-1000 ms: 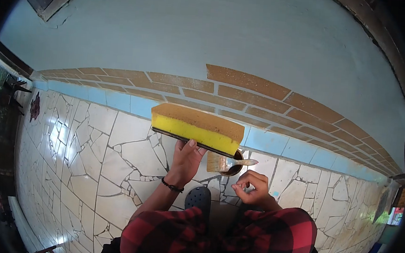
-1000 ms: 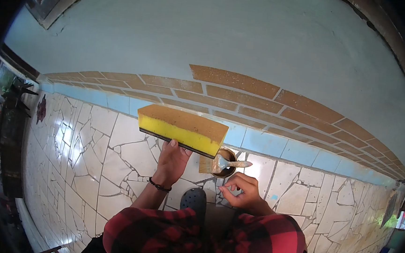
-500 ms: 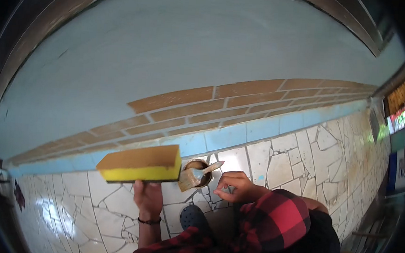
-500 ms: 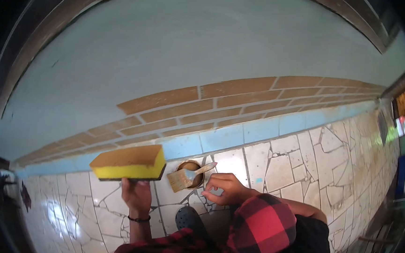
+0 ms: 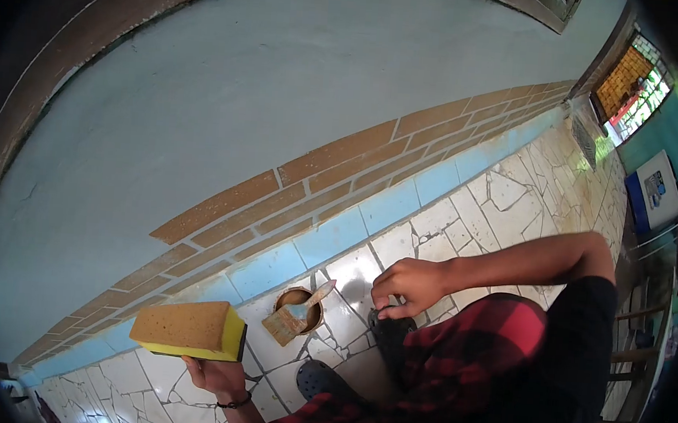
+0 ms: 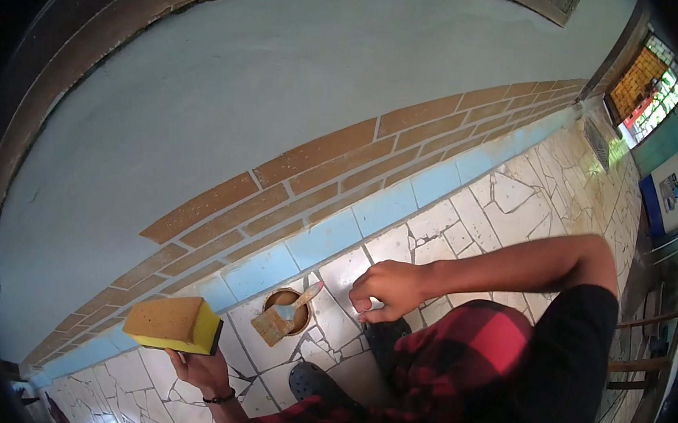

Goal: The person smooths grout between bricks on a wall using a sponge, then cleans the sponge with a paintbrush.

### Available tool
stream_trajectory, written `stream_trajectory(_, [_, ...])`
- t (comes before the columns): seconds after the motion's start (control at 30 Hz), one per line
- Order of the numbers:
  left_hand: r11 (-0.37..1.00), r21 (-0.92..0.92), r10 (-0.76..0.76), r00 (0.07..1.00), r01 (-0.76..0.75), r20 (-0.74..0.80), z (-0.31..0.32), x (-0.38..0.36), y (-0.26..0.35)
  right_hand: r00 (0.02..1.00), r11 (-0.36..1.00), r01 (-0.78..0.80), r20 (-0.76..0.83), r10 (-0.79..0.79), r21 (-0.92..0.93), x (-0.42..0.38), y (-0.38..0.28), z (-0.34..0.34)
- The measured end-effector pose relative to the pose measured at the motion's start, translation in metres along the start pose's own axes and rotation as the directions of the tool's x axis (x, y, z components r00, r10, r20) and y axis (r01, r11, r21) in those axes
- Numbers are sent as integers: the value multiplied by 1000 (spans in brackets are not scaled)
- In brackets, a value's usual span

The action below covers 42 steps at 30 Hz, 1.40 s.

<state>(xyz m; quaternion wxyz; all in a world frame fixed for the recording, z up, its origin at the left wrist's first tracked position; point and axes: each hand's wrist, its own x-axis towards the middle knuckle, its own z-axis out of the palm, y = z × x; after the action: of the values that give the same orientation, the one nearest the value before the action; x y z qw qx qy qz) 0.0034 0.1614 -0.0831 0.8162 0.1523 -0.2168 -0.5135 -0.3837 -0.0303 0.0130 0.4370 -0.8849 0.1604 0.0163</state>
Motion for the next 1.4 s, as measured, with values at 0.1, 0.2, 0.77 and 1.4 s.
stream_trajectory(0.1, [1000, 3, 20, 1000, -20, -10, -6, 8, 4, 986, 995, 33, 165, -18, -90, 4, -1, -10])
stream_trajectory(0.2, [999, 28, 40, 999, -40, -25, -16, 13, 13, 973, 978, 117, 219, -77, -174, 14, 2, -20])
stream_trajectory(0.77, [935, 340, 229, 903, -100, -364, 53, 23, 81, 846, 893, 391, -295, -444, -222, 37, 31, 3])
stream_trajectory(1.4, [-853, 439, -25, 862, -283, 507, 186, 67, 182, 574, 644, 668, -293, -765, -372, 94, -36, -79])
